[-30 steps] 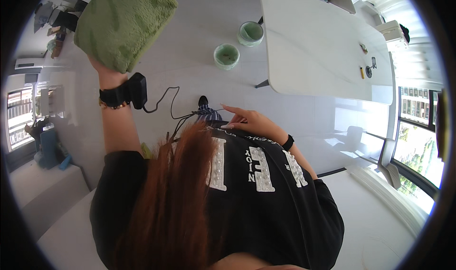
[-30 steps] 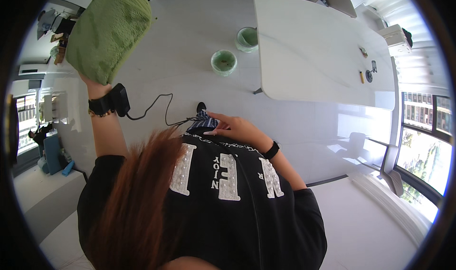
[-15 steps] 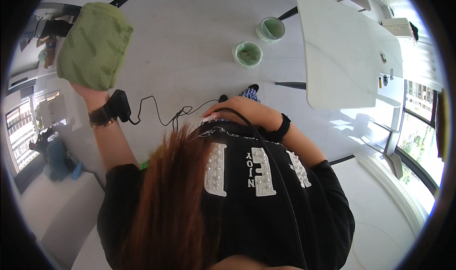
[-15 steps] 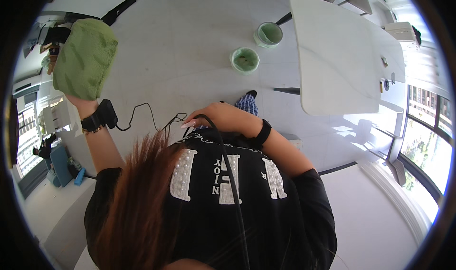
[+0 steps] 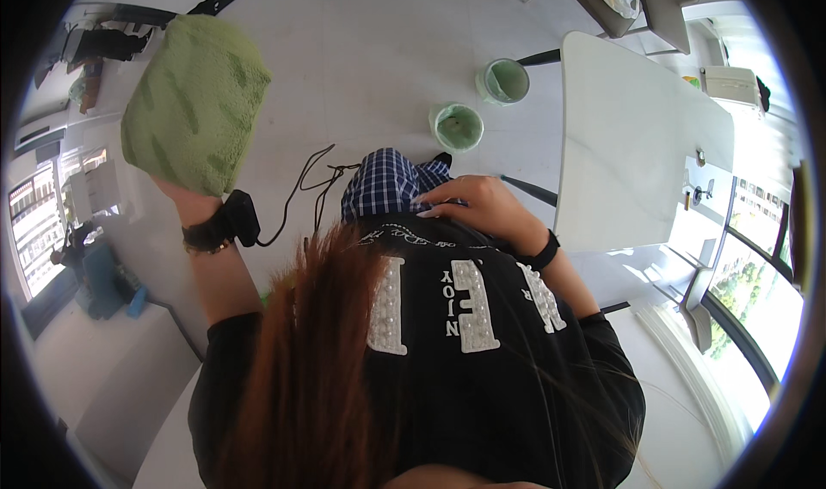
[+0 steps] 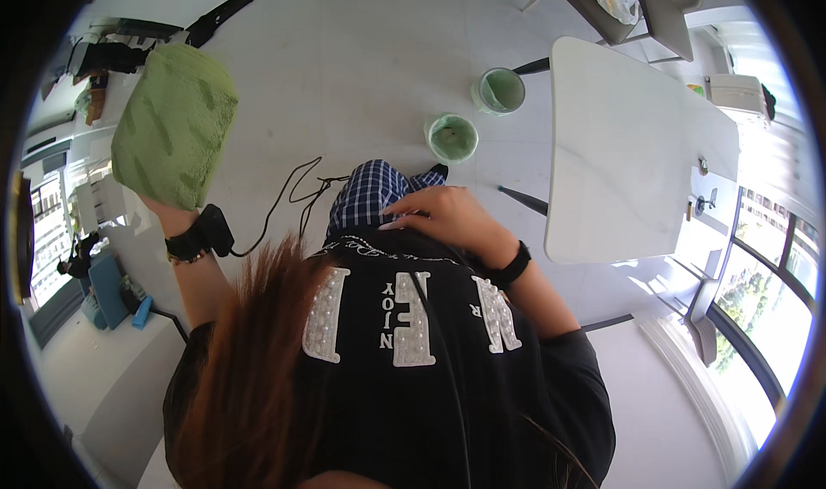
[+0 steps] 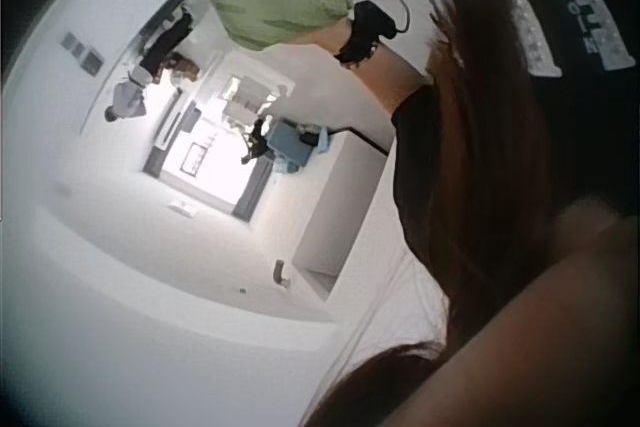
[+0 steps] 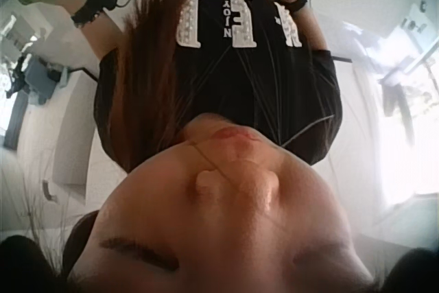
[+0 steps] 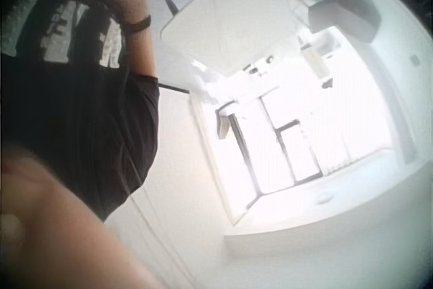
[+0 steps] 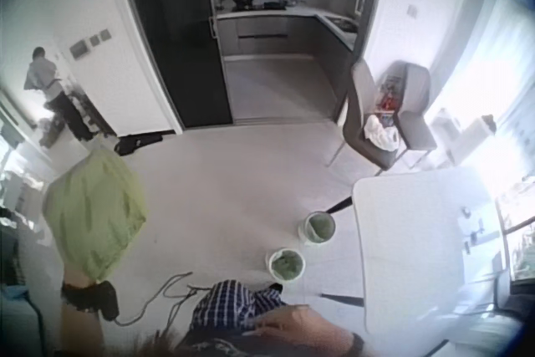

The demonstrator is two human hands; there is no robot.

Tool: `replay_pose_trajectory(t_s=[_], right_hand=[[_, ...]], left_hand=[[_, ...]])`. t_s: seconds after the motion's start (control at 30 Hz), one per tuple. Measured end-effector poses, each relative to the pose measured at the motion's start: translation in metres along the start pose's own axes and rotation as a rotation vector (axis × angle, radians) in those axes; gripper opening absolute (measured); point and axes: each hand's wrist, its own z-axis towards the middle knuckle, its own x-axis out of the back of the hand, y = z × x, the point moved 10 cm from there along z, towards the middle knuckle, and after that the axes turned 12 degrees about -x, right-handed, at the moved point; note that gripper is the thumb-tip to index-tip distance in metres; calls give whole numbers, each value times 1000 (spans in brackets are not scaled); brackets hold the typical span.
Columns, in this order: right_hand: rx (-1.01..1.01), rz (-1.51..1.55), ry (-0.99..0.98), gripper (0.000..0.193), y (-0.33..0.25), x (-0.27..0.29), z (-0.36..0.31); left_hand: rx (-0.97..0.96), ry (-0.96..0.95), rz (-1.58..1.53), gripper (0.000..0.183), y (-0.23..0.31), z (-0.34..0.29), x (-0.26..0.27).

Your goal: Cleaning and wiping down the underside and surface of a white table with a green cloth.

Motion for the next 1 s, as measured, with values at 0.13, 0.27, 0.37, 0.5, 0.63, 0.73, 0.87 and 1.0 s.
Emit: replay_pose_trajectory(t_s=[0.13, 0.27, 0.37, 0.5, 0.63, 0.73, 0.87, 1.0], right_hand=[[-240, -193, 693, 44, 102, 107, -27], [-995, -385, 1035, 90, 310, 137, -108], [-1222, -324, 974, 97, 354, 126, -103], [-1493, -184, 764, 109, 388, 96, -93], [-1666, -127, 799, 111, 421, 94, -117], [-1666, -125, 804, 109, 429, 98, -117], [-1677, -71, 770, 114, 425, 101, -111], [-1649, 38, 826, 118, 427, 100, -113]], left_hand=[[22, 477, 351, 59, -30, 13, 35], [74, 548, 535, 61, -72, 64, 73], [253, 178, -141, 62, -124, 129, 69], [414, -8, -284, 58, -163, 184, 34], [521, -107, -445, 60, -195, 224, 18], [541, -31, -431, 61, -212, 235, 51], [641, 89, -309, 60, -245, 236, 80], [692, 75, -316, 59, -269, 240, 89]])
